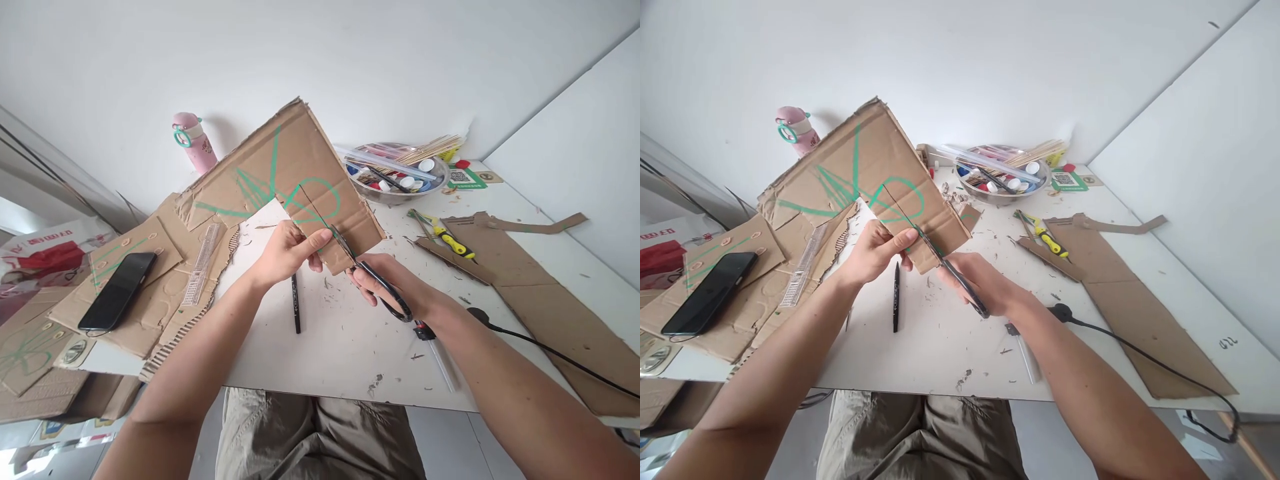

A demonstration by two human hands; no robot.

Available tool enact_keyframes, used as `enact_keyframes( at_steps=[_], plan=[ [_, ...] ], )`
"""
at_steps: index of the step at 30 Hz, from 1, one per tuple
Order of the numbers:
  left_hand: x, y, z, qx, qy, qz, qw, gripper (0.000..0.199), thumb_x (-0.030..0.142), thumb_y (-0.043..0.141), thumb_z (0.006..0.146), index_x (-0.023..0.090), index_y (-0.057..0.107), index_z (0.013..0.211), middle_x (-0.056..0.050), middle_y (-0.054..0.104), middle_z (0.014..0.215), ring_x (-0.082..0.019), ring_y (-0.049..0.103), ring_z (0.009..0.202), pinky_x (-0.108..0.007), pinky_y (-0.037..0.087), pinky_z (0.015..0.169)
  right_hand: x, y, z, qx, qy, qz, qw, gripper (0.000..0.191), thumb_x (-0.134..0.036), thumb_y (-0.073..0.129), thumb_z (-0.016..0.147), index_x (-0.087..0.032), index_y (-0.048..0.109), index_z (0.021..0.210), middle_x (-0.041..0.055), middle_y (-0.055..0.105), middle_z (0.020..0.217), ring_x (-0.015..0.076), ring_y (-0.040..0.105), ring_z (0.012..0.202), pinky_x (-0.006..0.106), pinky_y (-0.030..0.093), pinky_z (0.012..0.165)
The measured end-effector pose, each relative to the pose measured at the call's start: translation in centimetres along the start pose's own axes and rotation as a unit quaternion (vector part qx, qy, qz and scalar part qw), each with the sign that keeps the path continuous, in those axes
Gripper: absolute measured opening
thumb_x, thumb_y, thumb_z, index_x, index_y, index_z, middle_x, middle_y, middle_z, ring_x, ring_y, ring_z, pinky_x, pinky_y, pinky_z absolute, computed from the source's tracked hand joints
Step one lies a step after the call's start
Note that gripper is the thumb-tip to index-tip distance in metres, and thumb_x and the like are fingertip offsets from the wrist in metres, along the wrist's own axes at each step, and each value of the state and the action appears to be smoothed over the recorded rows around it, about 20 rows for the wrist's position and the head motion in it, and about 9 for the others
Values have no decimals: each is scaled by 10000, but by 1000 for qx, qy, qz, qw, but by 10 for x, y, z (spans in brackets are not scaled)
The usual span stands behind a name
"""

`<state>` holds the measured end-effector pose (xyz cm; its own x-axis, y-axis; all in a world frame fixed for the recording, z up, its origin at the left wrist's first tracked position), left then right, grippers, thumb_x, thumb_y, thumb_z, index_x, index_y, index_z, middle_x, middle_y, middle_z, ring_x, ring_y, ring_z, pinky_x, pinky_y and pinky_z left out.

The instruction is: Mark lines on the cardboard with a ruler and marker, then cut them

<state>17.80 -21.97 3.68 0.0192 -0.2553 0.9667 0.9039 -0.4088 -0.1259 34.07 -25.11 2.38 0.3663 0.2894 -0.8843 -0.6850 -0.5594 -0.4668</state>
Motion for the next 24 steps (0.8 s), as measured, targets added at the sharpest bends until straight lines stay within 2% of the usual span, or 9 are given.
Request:
enact_keyframes(
  at_steps=[5,10,15,19,24],
  plan=[
    [4,1,-1,9,7,-2,1000,683,830,784,769,176,674,605,-49,705,551,-136,637,450,-254,548,461,3,0,0,18,-44,10,999,642,-765,494,982,-276,340,594,-43,381,502,138,336,492,331,253,503],
    [6,0,-1,10,19,-15,1000,720,880,761,743,173,682,630,-53,715,572,-137,634,451,-258,553,456,11,-2,1,64,-33,23,997,651,-781,584,923,-295,313,588,-41,348,520,145,325,512,338,248,496],
    [6,-2,-1,11,15,-2,1000,676,826,784,768,178,678,609,-51,705,549,-137,632,450,-254,544,459,3,2,0,57,-9,41,997,641,-782,563,938,-292,326,598,-49,356,503,137,316,494,332,251,492],
    [6,3,-1,-13,13,11,1000,680,830,783,769,181,681,593,-48,693,521,-133,623,442,-248,535,457,-2,4,3,30,-69,17,997,691,-850,464,956,-279,364,580,-29,390,502,152,369,531,325,276,514],
    [7,5,-2,-13,12,13,1000,735,906,732,744,188,679,596,-46,693,523,-136,624,440,-253,528,441,4,3,5,24,-74,61,995,618,-763,580,960,-268,423,625,-45,383,532,143,362,539,325,286,529]
  ],
)
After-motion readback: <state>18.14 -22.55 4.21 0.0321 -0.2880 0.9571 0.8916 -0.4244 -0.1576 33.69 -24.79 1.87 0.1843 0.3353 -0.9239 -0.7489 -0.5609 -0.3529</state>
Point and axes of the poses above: each hand's wrist, its own z-axis towards the middle knuckle, its own y-axis out of the palm, x = y × z, the point moved 5 cm from there along z, towards the middle knuckle
